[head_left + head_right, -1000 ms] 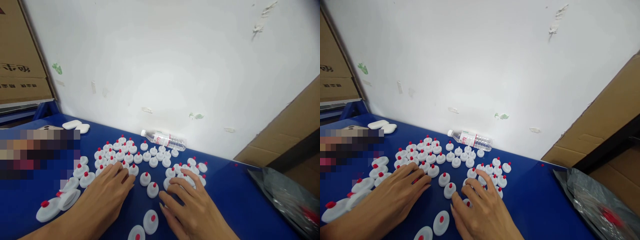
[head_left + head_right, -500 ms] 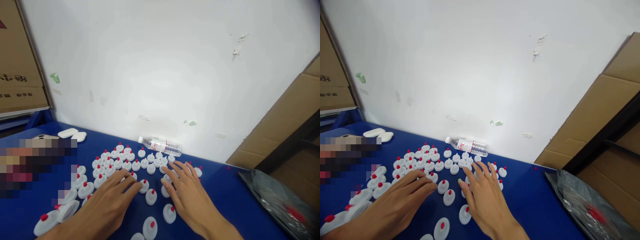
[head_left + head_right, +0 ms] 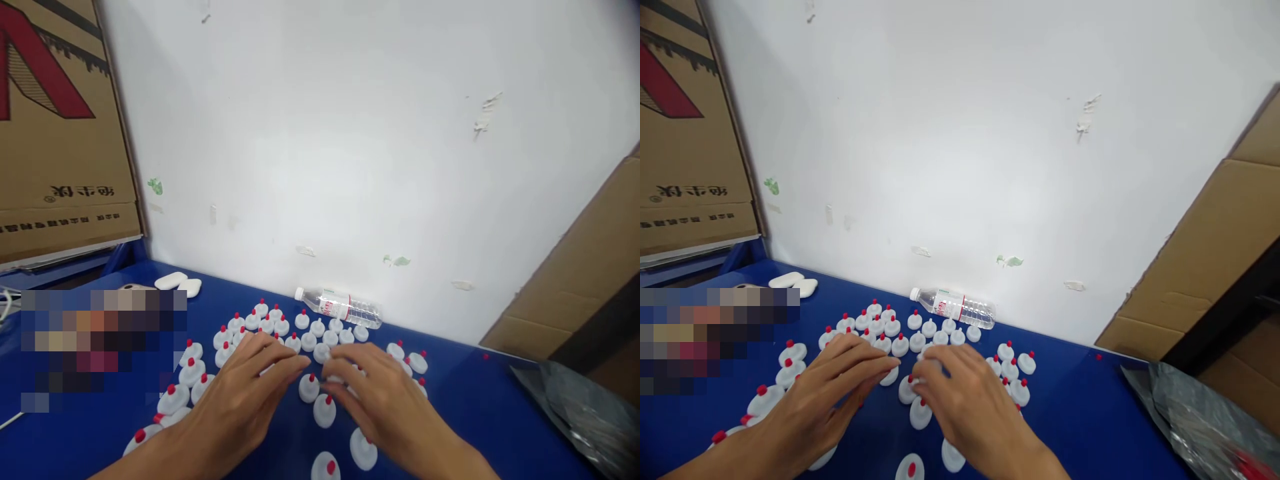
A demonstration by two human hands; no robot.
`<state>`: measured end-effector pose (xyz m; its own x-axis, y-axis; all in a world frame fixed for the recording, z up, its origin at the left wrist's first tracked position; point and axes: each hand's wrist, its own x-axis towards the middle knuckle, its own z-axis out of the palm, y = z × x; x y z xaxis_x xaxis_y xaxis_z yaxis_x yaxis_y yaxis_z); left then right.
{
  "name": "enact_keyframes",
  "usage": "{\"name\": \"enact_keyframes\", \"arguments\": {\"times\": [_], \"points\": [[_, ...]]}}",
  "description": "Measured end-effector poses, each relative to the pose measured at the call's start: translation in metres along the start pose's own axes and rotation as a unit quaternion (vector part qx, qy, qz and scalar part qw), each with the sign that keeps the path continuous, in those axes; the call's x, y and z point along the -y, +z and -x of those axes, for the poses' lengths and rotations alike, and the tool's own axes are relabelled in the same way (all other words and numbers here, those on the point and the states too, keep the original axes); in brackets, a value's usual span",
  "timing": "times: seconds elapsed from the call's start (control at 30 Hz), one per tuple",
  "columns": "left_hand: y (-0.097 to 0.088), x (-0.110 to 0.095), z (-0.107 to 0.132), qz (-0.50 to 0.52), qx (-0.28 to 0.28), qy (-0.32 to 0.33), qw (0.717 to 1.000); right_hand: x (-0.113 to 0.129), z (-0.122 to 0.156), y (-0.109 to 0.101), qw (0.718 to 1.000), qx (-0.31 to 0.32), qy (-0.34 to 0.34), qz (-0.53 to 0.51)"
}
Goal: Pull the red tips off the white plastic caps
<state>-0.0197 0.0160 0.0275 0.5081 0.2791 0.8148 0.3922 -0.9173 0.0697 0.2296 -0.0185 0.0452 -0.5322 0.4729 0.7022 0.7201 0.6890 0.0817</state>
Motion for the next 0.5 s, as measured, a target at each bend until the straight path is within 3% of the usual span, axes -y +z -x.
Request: {"name": "enact_keyframes", "arguments": {"times": [0.17,0.33,0.5], "points": [[-0.003,-0.008,0.003,-0.015,0.006,0.042,0.999,0.010,0.000,0.011,0.992,-0.060,-0.109,0.002],[0.002,0.004,0.012,-0.015,0.037,0.062,0.997,0.008,0.000,0.012,0.984,-0.111,-0.127,0.051],[0.009,0.017,0.024,0.007,0.052,0.032,0.998,0.015,-0.003,0.013,0.977,-0.123,-0.135,0.113]]}}
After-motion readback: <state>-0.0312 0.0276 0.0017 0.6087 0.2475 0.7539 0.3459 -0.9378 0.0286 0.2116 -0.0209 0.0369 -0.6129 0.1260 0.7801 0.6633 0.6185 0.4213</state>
